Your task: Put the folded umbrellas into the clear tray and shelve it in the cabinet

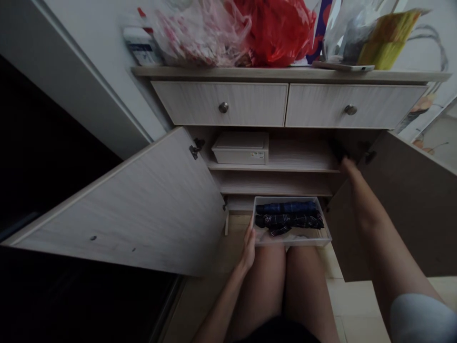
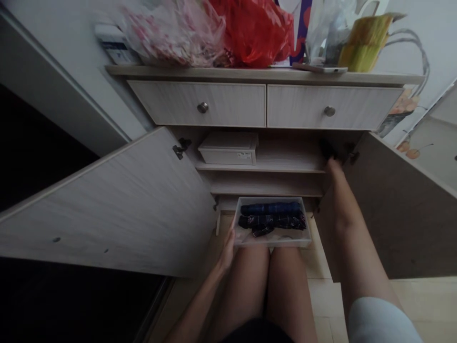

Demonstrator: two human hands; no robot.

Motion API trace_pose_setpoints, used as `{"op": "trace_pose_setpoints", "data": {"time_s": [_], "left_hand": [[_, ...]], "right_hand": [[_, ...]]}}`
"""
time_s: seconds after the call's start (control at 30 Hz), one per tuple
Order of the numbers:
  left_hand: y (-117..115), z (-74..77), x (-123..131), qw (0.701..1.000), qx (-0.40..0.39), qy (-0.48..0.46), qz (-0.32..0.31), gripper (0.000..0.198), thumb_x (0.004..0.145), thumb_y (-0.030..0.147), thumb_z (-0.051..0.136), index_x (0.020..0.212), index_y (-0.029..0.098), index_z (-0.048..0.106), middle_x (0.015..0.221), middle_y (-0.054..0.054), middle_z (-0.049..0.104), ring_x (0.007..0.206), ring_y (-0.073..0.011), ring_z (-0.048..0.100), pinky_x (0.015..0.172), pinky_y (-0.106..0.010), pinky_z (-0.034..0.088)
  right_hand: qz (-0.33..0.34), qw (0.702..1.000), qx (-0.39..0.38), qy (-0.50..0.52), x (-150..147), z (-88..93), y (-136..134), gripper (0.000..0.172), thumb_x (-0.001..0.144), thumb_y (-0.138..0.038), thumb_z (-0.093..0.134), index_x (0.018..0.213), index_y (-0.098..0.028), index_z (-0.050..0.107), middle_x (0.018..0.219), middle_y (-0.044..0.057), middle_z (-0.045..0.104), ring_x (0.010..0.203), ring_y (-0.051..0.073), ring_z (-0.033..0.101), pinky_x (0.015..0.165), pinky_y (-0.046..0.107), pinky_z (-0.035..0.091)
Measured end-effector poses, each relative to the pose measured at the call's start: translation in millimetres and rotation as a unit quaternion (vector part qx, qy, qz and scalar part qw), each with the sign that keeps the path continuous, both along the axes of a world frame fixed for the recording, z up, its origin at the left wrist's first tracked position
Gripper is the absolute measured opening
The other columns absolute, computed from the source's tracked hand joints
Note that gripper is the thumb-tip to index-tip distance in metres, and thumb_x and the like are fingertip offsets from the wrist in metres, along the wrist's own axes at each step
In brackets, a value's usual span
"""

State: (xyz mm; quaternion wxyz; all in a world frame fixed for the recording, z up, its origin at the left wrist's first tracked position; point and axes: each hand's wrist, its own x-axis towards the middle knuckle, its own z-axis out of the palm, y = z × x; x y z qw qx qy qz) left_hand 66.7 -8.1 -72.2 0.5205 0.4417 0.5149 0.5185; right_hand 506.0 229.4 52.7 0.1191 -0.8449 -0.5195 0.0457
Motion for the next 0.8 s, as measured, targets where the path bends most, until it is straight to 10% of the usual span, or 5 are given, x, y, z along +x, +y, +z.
{"op": "trace_pose_setpoints", "data": {"time_s": [0.2,0.5,0.8], "left_hand": [[-1,-5.6,-1,1.0,-0.009,0.016,0.008,0.094,0.077,0.086,0.047,0.146,0.022,0.051,0.141,-0.014,0.059,0.128,-0.0366,0.055,0.103,-0.05,0.048],[-2,2.4,2,1.0,-0.002,0.013,0.004,0.092,0.076,0.086,0.047,0.146,0.027,0.051,0.152,-0.008,0.05,0.136,-0.0341,0.048,0.103,-0.047,0.048],[1,-1.0,-1,1.0,0.021,0.008,-0.01,0.088,0.078,0.084,0.049,0.143,0.025,0.054,0.156,-0.008,0.044,0.145,-0.0331,0.039,0.116,-0.048,0.037]], "right_hand": [[-0.046,0.998,0.044,0.013,-18,-16.1,-2,0.061,0.088,-0.037,0.064,0.136,-0.002,0.05,0.146,0.037,0.033,0.133,0.047,0.042,0.1,0.056,0.042],[-0.082,0.963,0.186,0.178,-32,-12.6,-25,0.05,0.085,-0.028,0.06,0.131,-0.01,0.056,0.117,0.021,0.064,0.115,0.033,0.061,0.097,0.048,0.05],[0.122,0.854,0.176,0.475,-44,-18.2,-152,0.057,0.065,-0.055,0.073,0.111,-0.02,0.068,0.09,0.007,0.07,0.074,0.022,0.065,0.062,0.032,0.054]]}}
